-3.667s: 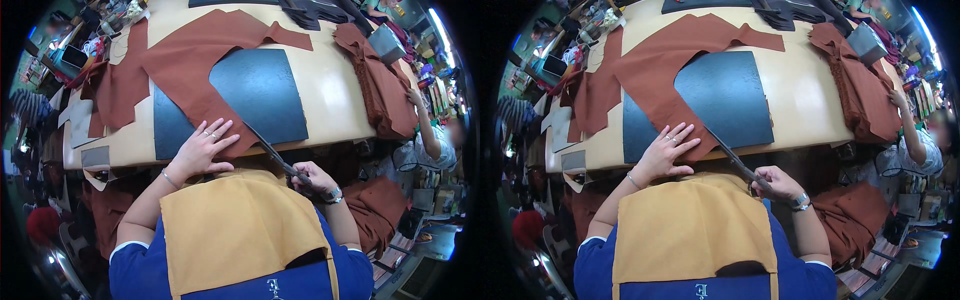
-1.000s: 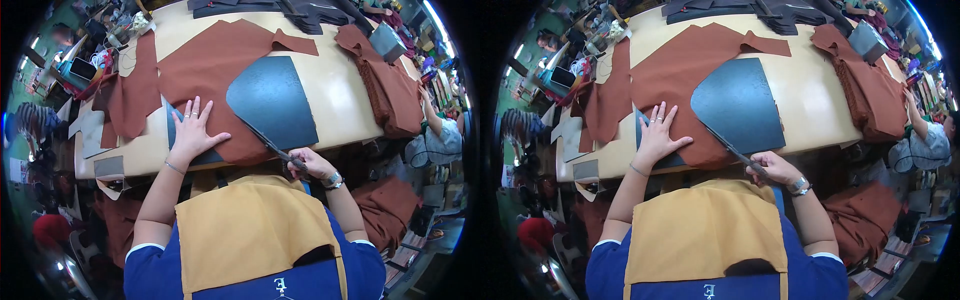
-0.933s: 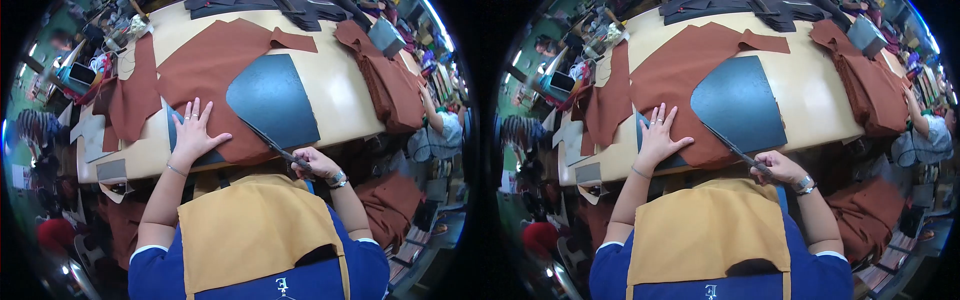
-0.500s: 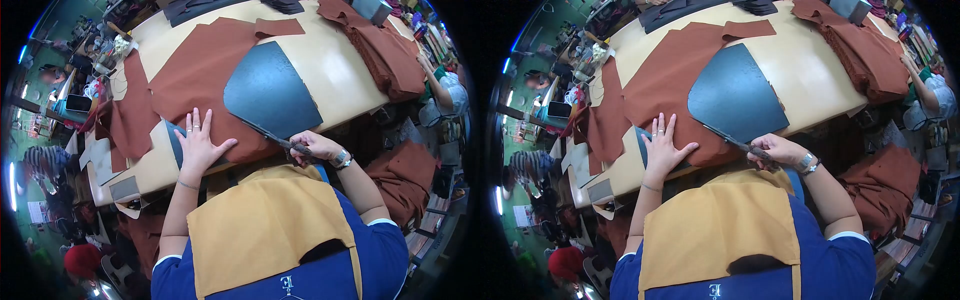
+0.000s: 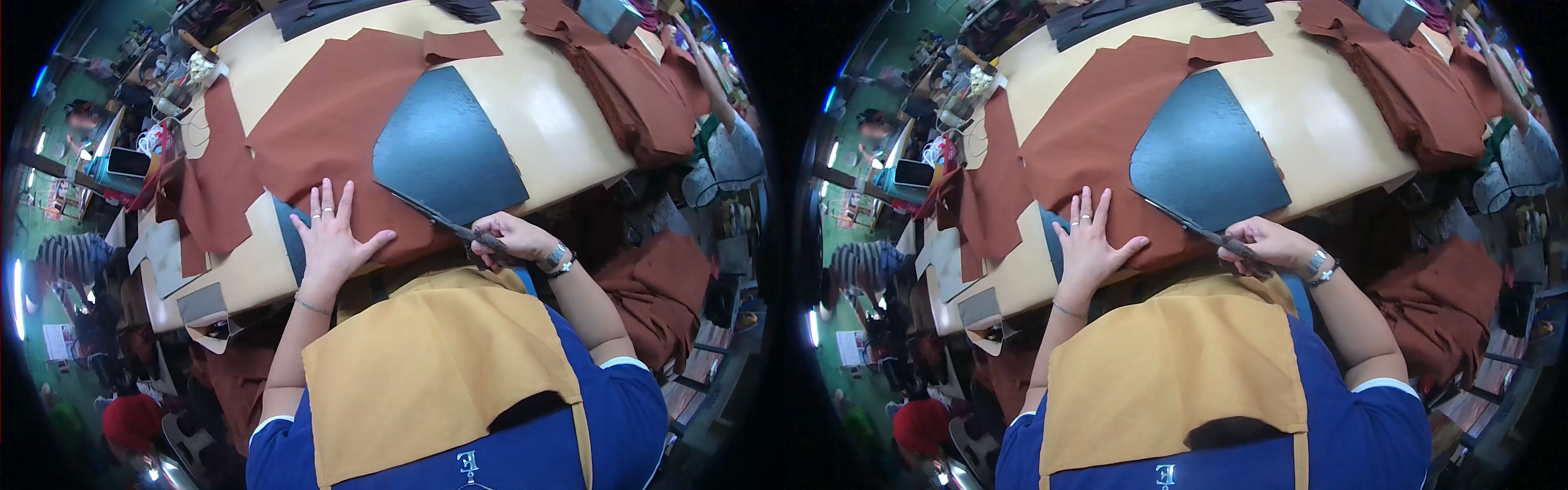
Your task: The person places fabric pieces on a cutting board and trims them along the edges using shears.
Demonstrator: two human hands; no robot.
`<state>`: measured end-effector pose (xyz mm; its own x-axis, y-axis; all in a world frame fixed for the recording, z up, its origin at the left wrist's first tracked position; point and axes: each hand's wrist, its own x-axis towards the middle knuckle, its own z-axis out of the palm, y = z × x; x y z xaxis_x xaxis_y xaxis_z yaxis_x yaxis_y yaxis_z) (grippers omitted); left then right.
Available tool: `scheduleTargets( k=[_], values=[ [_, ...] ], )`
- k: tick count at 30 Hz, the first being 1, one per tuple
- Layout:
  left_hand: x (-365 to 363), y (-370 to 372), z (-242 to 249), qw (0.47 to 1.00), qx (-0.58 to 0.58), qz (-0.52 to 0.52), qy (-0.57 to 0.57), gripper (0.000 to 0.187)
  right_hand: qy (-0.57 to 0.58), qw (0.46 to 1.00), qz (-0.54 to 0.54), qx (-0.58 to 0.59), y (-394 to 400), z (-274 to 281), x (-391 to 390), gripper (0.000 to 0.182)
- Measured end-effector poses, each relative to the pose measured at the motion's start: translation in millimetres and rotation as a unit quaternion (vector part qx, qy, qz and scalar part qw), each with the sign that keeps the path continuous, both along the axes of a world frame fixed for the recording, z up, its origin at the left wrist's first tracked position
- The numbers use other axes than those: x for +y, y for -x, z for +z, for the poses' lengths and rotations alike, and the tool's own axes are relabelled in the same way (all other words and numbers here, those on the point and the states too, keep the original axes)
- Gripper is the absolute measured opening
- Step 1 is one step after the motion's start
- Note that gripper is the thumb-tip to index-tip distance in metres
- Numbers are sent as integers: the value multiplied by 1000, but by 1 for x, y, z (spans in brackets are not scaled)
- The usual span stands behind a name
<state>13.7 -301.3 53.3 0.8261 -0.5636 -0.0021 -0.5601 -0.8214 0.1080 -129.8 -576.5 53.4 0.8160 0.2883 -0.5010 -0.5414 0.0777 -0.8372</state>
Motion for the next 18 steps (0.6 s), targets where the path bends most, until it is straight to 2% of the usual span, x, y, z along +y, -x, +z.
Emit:
scheduleTargets(
  k=[3, 7, 10, 13, 18],
  values=[
    [4, -2, 0, 1000, -20, -15, -9, 99, 3, 1000, 9, -13, 5, -4, -2, 28],
    [8, -37, 4, 994, -62, -72, 45, 89, 15, 1000, 12, -13, 7, 6, -1, 28],
    [13, -74, -1, 991, -64, -116, 34, 96, 6, 1000, 12, -2, 3, 5, 2, 27],
    [11, -81, 3, 990, -9, -141, -1, 100, -19, 1000, -5, -10, -7, 3, 12, 25],
    [9, -73, 0, 992, 2, -122, 13, 102, -29, 1000, -4, -7, -11, -2, 11, 23]
  ],
)
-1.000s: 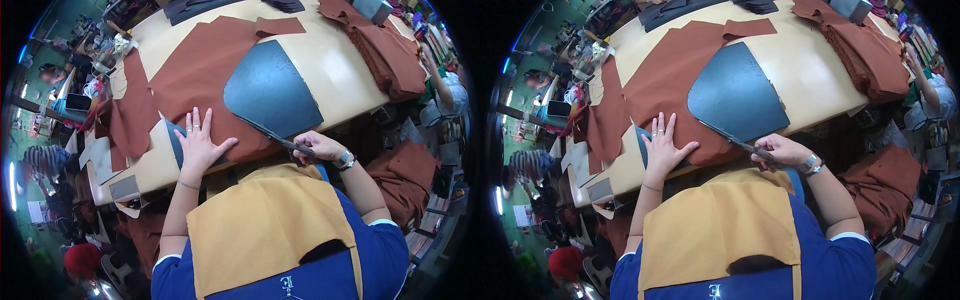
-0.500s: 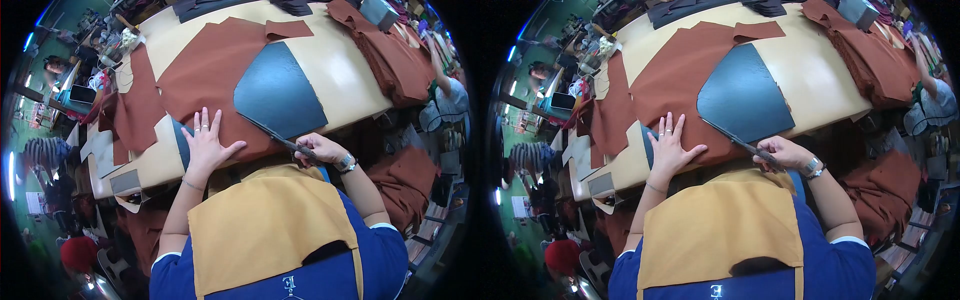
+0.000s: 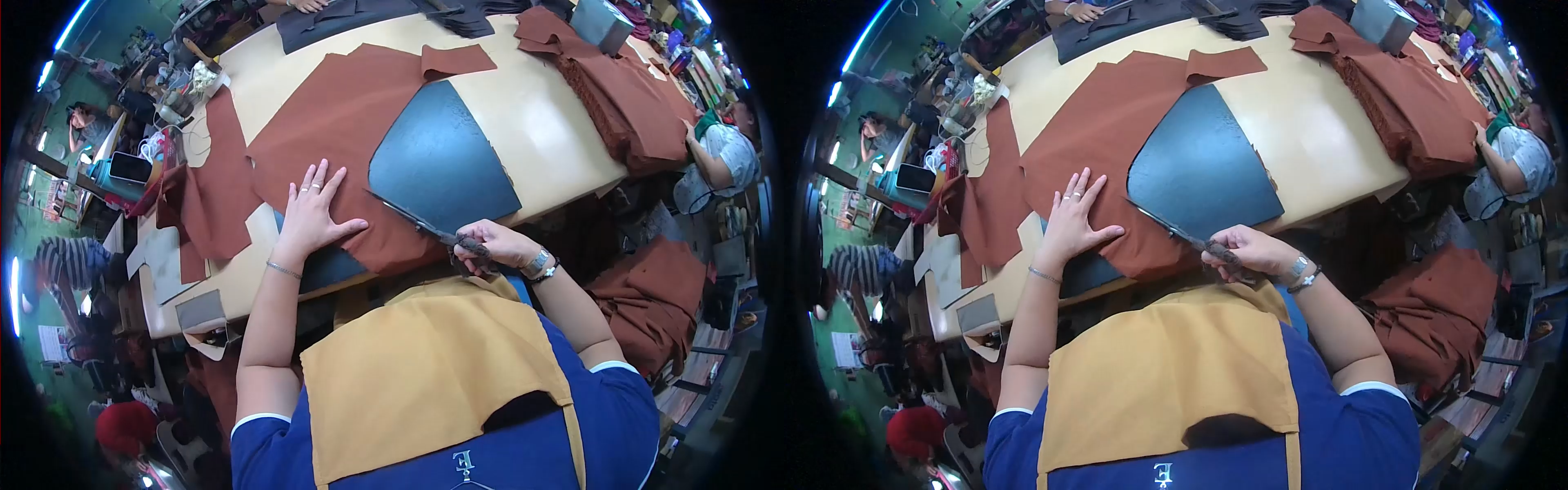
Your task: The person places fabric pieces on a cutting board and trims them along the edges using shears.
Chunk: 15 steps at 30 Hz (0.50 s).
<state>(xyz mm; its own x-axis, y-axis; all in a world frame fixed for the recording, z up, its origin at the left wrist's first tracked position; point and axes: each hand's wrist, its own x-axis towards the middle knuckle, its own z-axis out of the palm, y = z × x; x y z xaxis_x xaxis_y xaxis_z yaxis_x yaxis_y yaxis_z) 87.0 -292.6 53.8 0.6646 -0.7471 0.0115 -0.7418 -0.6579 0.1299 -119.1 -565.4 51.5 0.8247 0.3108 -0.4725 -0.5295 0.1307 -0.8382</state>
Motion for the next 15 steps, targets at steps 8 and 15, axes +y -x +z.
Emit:
scheduleTargets(
  k=[8, 15],
  values=[
    [2, 10, -13, 1000, -20, 7, 22, 104, 5, 1000, -1, 13, 12, -7, -7, 24],
    [-2, 22, -13, 999, -17, 15, 29, 103, -23, 1000, -13, -8, 4, -17, -1, 22]
  ],
)
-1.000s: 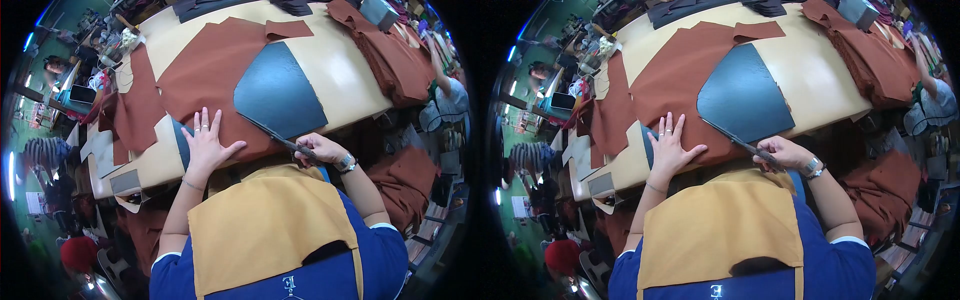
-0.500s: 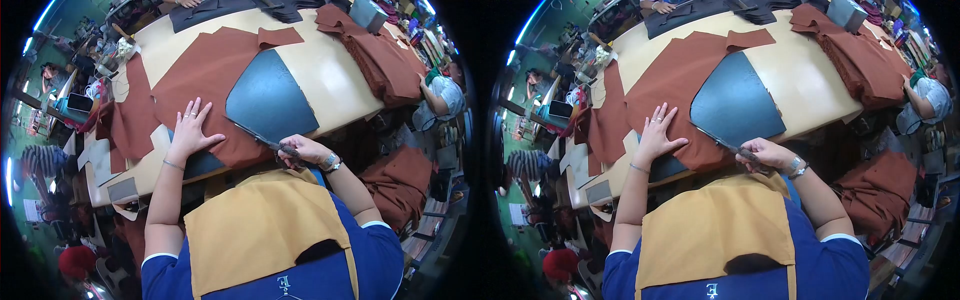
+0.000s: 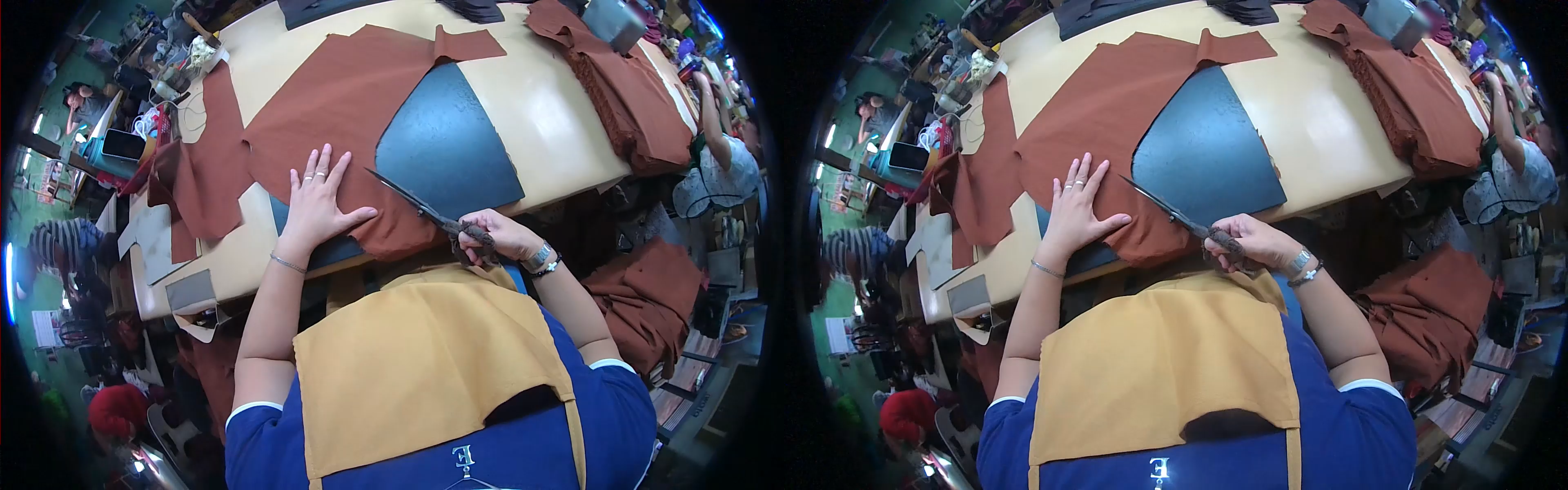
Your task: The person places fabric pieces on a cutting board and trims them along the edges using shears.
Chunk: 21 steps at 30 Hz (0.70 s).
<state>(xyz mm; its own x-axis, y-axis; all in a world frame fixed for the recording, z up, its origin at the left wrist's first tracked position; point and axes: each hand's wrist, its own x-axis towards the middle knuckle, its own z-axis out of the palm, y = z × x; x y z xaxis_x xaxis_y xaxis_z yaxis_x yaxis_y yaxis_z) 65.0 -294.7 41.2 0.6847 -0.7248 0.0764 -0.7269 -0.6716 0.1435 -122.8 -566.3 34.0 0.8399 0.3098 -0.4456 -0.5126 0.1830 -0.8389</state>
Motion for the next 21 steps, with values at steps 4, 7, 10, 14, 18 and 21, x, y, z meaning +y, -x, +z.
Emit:
scheduleTargets(
  k=[4, 7, 10, 14, 18, 21],
  values=[
    [-3, 6, 1, 1000, 5, 15, 0, 103, 2, 1000, 1, -10, 8, 3, -3, 23],
    [-7, 13, 0, 999, 10, 30, -3, 103, -7, 1000, -16, -9, 18, 0, -3, 24],
    [-14, 23, 0, 999, 9, 47, -12, 102, 6, 1000, -8, 7, 18, 0, -4, 23],
    [-20, 36, 0, 998, 26, 56, -3, 104, 14, 999, -34, -4, 17, 5, 2, 21],
    [-26, 41, 2, 996, 48, 75, -2, 105, 21, 998, -53, -10, 31, -4, -2, 23],
    [-33, 44, 11, 993, 93, 76, -1, 92, 24, 998, -63, 0, 39, -3, -2, 22]
  ],
)
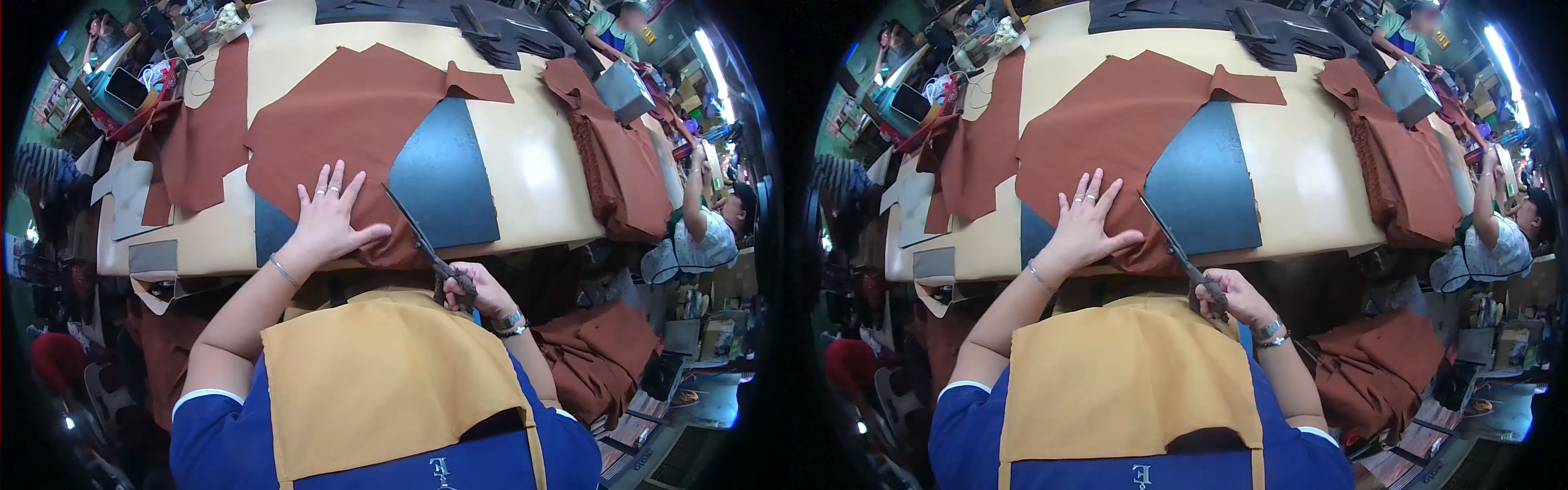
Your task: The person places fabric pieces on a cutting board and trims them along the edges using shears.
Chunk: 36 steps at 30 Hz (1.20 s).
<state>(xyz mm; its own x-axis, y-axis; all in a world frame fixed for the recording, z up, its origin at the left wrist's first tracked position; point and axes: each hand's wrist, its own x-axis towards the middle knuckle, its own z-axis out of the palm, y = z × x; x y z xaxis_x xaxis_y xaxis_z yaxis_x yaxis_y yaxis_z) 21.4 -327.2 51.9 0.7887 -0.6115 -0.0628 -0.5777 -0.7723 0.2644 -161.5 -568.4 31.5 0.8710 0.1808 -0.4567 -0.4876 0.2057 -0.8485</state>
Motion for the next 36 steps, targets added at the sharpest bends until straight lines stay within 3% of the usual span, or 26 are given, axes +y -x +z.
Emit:
scheduleTargets(
  k=[2, 3, 6, 10, 36],
  values=[
    [-2, -15, 4, 999, 40, -5, 14, 83, -15, 1000, -5, -5, 2, -3, -1, 21],
    [-1, -26, 6, 1000, 7, -25, 10, 74, -23, 1000, -7, -8, 2, -4, -1, 21],
    [5, -68, 6, 991, -37, -126, 8, 82, -19, 1000, 1, -9, 0, 0, -2, 22],
    [7, -86, -8, 984, -62, -167, -28, 89, -5, 1000, 3, 3, -11, 4, 1, 22],
    [3, -47, -17, 995, -88, -55, -1, 93, 10, 1000, 1, -8, 0, 3, -3, 25]
  ],
)
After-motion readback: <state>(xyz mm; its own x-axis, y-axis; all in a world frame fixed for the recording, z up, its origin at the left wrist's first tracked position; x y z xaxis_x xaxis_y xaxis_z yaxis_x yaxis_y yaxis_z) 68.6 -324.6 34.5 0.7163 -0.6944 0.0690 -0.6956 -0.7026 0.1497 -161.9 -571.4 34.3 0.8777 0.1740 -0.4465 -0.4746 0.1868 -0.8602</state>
